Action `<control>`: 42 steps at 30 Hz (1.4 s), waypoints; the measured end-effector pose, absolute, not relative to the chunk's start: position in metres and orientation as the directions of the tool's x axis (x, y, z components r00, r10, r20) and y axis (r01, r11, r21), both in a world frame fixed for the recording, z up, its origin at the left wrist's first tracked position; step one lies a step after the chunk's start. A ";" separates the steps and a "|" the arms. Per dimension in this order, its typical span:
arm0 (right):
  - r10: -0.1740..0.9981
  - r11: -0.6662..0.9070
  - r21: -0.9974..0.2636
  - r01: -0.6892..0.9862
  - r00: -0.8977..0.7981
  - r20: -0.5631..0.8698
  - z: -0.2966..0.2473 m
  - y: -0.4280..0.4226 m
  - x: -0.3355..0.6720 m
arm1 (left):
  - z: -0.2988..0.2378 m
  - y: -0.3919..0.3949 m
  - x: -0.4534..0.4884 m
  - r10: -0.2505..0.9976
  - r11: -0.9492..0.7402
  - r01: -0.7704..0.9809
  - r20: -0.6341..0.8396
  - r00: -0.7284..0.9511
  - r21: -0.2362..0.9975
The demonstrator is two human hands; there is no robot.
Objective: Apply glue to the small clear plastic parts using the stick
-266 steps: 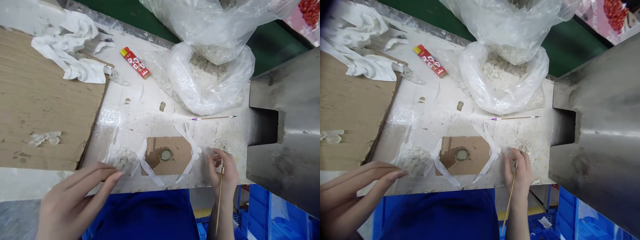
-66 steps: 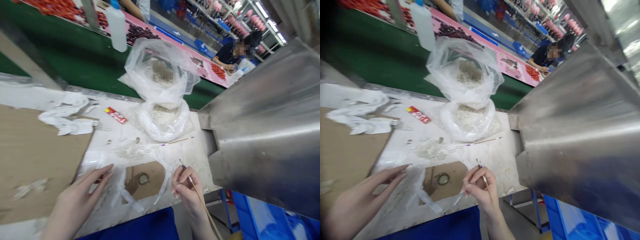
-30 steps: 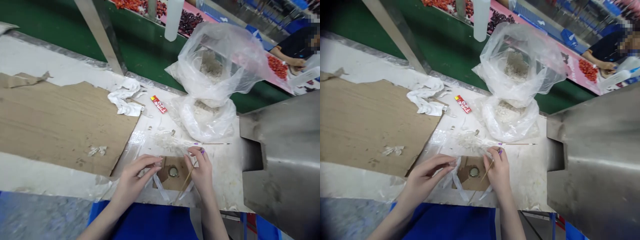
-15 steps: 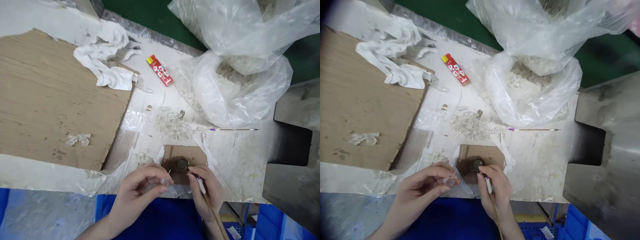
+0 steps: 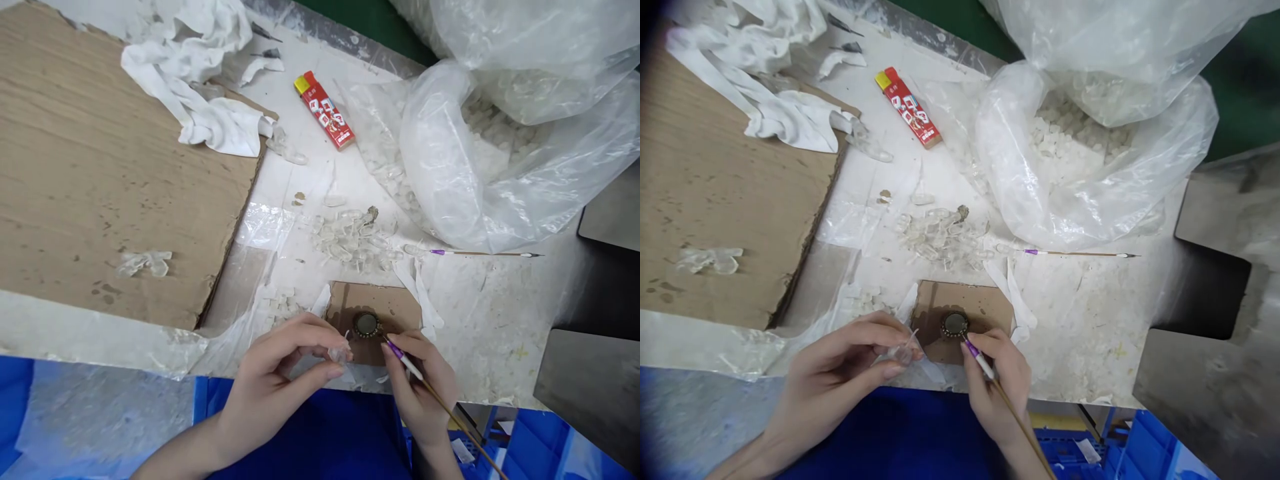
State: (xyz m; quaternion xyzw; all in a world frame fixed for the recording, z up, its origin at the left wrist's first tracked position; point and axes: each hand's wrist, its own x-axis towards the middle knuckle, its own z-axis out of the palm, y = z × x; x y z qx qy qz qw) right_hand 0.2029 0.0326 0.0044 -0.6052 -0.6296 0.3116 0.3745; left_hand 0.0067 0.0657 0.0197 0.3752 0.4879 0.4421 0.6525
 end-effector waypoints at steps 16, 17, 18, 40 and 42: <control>0.985 0.151 -0.818 0.555 -0.010 0.174 -0.001 0.031 0.204 | 0.014 0.064 0.010 0.943 0.331 -0.177 -0.315 0.112 0.927; 0.980 0.172 -0.798 0.577 -0.015 0.200 -0.003 0.030 0.202 | 0.014 0.063 0.010 0.942 0.334 -0.194 -0.319 0.104 0.923; 0.976 0.183 -0.788 0.588 -0.014 0.216 -0.005 0.030 0.202 | 0.013 0.063 0.011 0.941 0.339 -0.211 -0.326 0.094 0.917; 0.987 0.094 -0.928 0.360 0.085 0.133 0.013 0.025 0.200 | 0.019 0.064 0.013 0.923 0.385 -0.300 -0.358 0.140 0.873; 0.991 0.034 -0.986 0.163 0.123 0.055 0.019 0.024 0.196 | 0.021 0.063 0.015 0.911 0.412 -0.355 -0.370 0.182 0.839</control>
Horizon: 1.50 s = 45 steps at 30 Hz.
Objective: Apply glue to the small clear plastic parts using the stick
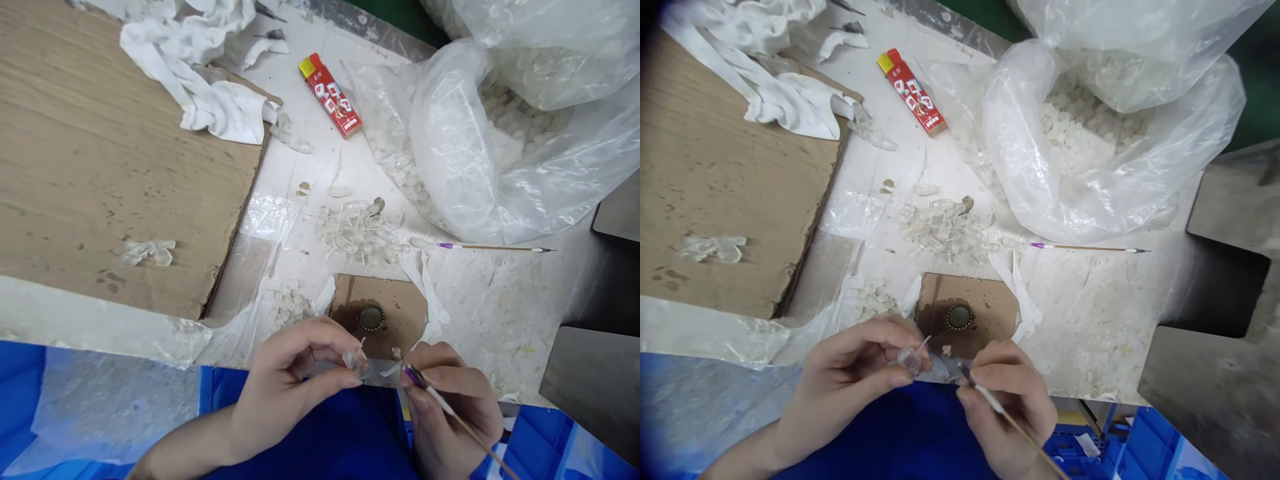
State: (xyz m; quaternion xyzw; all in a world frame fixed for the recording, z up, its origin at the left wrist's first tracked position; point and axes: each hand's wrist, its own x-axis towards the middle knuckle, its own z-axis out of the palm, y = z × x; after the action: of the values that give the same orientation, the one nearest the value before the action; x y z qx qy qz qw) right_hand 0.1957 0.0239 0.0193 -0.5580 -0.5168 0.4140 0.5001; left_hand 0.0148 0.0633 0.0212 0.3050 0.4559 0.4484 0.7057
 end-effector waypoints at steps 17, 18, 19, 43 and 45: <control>0.990 0.047 -0.986 -0.162 0.136 0.025 0.034 0.034 0.158 | 0.031 0.061 0.021 0.925 0.378 -0.390 -0.332 0.182 0.840; 0.990 0.050 -0.985 -0.164 0.137 0.027 0.033 0.034 0.157 | 0.031 0.062 0.021 0.929 0.369 -0.388 -0.323 0.181 0.844; 0.990 0.047 -0.985 -0.167 0.141 0.024 0.033 0.034 0.157 | 0.031 0.063 0.021 0.933 0.358 -0.387 -0.312 0.177 0.850; 0.965 0.154 -0.979 -0.135 0.233 0.119 0.025 0.033 0.160 | 0.028 0.061 0.022 0.933 0.354 -0.380 -0.293 0.211 0.854; 0.946 0.198 -0.979 -0.046 0.272 0.178 0.022 0.031 0.168 | 0.028 0.060 0.021 0.920 0.386 -0.436 -0.309 0.239 0.813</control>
State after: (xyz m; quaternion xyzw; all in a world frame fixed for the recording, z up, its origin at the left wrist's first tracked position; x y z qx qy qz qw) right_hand 0.1680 0.0309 0.0220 -0.4940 -0.4551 0.3962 0.6260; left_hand 0.0213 0.0599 0.0277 0.2996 0.4041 0.4659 0.7279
